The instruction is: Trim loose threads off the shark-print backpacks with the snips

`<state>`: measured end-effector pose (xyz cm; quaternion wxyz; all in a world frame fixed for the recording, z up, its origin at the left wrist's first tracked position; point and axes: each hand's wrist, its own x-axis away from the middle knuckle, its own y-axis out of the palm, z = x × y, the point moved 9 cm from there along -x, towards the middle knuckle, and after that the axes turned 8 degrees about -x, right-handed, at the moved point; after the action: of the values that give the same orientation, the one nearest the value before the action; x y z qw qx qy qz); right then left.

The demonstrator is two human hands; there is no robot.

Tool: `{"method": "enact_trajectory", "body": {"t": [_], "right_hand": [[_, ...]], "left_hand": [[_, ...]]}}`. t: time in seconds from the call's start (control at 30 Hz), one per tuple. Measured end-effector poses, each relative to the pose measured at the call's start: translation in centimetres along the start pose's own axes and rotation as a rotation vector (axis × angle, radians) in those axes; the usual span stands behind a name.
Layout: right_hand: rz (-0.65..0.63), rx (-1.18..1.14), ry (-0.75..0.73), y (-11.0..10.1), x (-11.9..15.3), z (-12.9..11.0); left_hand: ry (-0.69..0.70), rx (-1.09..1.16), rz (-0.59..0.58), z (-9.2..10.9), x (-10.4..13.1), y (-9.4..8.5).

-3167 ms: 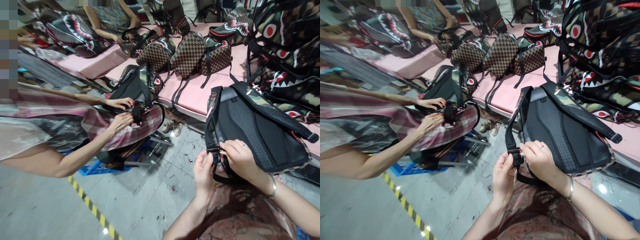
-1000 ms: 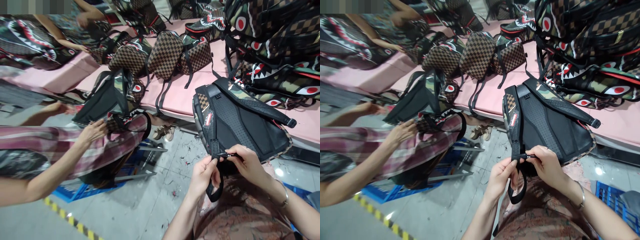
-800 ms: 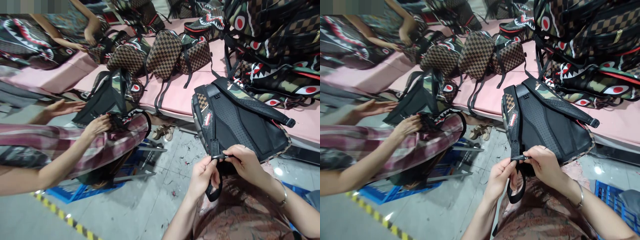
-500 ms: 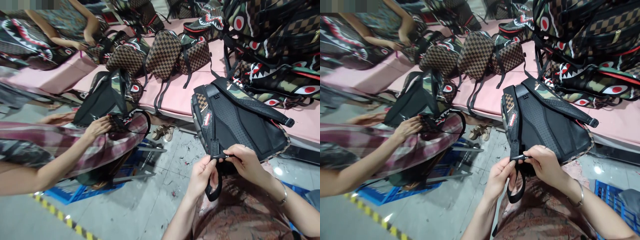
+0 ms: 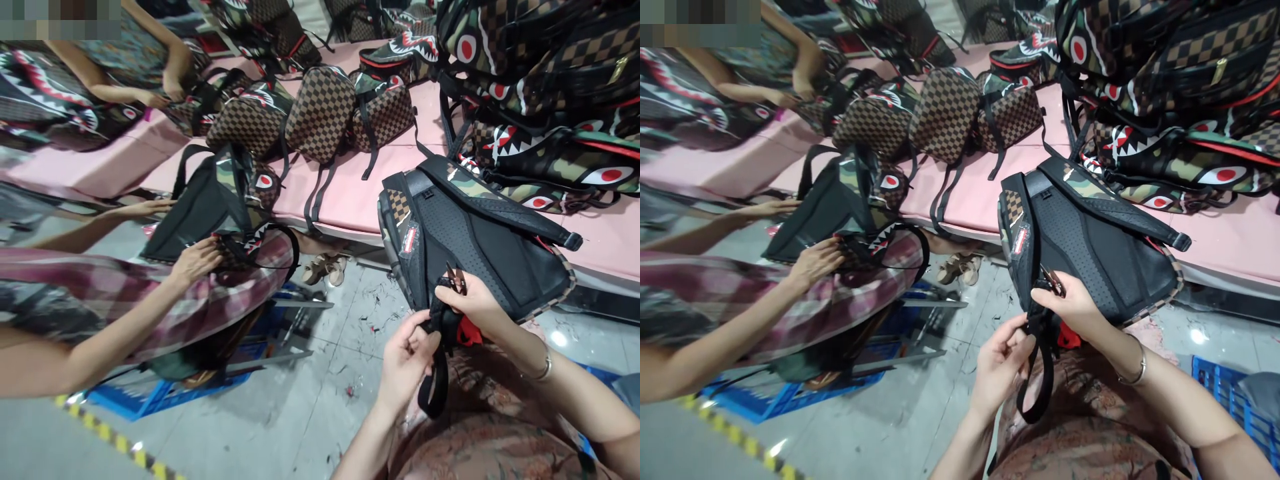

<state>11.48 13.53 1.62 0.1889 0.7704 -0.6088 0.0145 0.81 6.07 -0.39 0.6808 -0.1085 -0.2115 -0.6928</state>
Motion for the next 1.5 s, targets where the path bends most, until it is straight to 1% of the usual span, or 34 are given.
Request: {"method": "enact_trajectory", "body": {"t": [0.03, 0.07, 0.13, 0.23, 0.27, 0.33, 0.4, 0.47, 0.53, 0.6, 0.67, 0.73, 0.77, 0.83, 0.87, 0.9, 0.93, 0.97, 1.0, 1.03, 1.07, 1.1, 1.13, 1.17, 1.2, 1.23, 1.3, 1.4, 1.43, 1.5], "right_hand": [[-0.015, 0.032, -0.004, 0.1, -0.1, 0.2], [-0.02, 0.083, -0.021, 0.1, -0.1, 0.2], [0.025, 0.239, -0.102, -0.3, 0.2, -0.2], [0.14, 0.521, -0.313, -1.0, 1.4, -1.8], [0.152, 0.608, -0.388, -0.9, 1.9, -2.3], [0.103, 0.748, -0.52, -0.4, 2.9, -3.0], [0.018, 0.845, -0.604, 0.3, 3.5, -3.1], [-0.04, 0.92, -0.649, 0.7, 3.9, -3.0], [-0.069, 0.981, -0.662, 1.1, 3.9, -2.9], [-0.086, 0.986, -0.668, 1.3, 3.9, -3.0], [-0.085, 0.9, -0.662, 1.1, 4.0, -3.3], [-0.044, 0.77, -0.611, 0.1, 3.7, -3.3], [-0.013, 0.706, -0.56, -0.6, 3.5, -3.1], [0.044, 0.599, -0.422, -1.9, 2.7, -2.1], [0.063, 0.551, -0.357, -2.4, 2.3, -1.4], [0.07, 0.509, -0.305, -2.6, 2.0, -0.8], [0.066, 0.476, -0.267, -2.6, 1.6, -0.3], [0.058, 0.457, -0.244, -2.4, 1.2, 0.1], [0.048, 0.453, -0.233, -2.1, 0.9, 0.4], [0.04, 0.462, -0.228, -1.7, 0.6, 0.6], [0.034, 0.478, -0.225, -1.3, 0.3, 0.8], [0.029, 0.496, -0.222, -1.0, 0.0, 0.9], [0.025, 0.514, -0.218, -0.7, -0.3, 1.0], [0.021, 0.536, -0.216, -0.4, -0.6, 1.0], [0.011, 0.564, -0.214, 0.0, -0.8, 1.1], [-0.011, 0.598, -0.219, 0.4, -1.1, 1.1], [-0.101, 0.656, -0.251, 1.8, -1.5, 1.1], [-0.289, 0.685, -0.311, 4.2, -1.7, 1.2], [-0.319, 0.705, -0.323, 4.7, -1.7, 1.3], [-0.309, 0.777, -0.336, 4.9, -1.8, 1.4]], "left_hand": [[0.002, -0.045, 0.069, 0.0, 0.1, -0.6], [-0.015, -0.054, 0.111, -0.1, 0.1, -1.1], [-0.065, -0.005, 0.141, -0.5, 0.1, -1.5], [-0.109, 0.093, 0.15, -0.6, -0.2, -1.6], [-0.113, 0.112, 0.158, -0.4, -0.3, -1.6], [-0.114, 0.13, 0.181, 0.0, -0.4, -1.8], [-0.105, 0.134, 0.199, 0.3, -0.4, -1.8], [-0.096, 0.117, 0.203, 0.3, -0.4, -1.7], [-0.092, 0.077, 0.197, 0.2, -0.4, -1.7], [-0.073, 0.035, 0.191, 0.2, -0.4, -2.3], [-0.028, 0.005, 0.191, 0.4, -0.6, -3.9], [0.044, -0.042, 0.243, 1.0, -0.9, -6.9], [0.09, -0.096, 0.311, 1.4, -0.9, -8.8], [0.202, -0.279, 0.558, 2.8, -0.1, -12.8], [0.248, -0.376, 0.678, 3.5, 0.5, -14.2], [0.277, -0.455, 0.753, 4.0, 1.0, -14.8], [0.275, -0.512, 0.75, 4.1, 1.1, -14.6], [0.249, -0.546, 0.672, 3.8, 0.7, -13.6], [0.212, -0.575, 0.543, 3.3, 0.2, -12.0], [0.184, -0.615, 0.406, 2.8, -0.4, -9.9], [0.169, -0.676, 0.294, 2.4, -0.7, -7.9], [0.171, -0.75, 0.22, 2.1, -0.9, -6.1], [0.186, -0.821, 0.19, 2.1, -1.1, -4.9], [0.199, -0.873, 0.188, 2.0, -1.3, -4.1], [0.197, -0.889, 0.191, 1.9, -1.4, -3.6], [0.18, -0.858, 0.193, 1.7, -1.7, -3.6], [0.127, -0.681, 0.187, 1.0, -2.0, -4.0], [0.108, -0.341, 0.219, 0.7, -2.1, -5.3], [0.121, -0.253, 0.248, 0.9, -2.1, -5.8], [0.156, -0.105, 0.334, 1.3, -2.0, -7.1]]}}
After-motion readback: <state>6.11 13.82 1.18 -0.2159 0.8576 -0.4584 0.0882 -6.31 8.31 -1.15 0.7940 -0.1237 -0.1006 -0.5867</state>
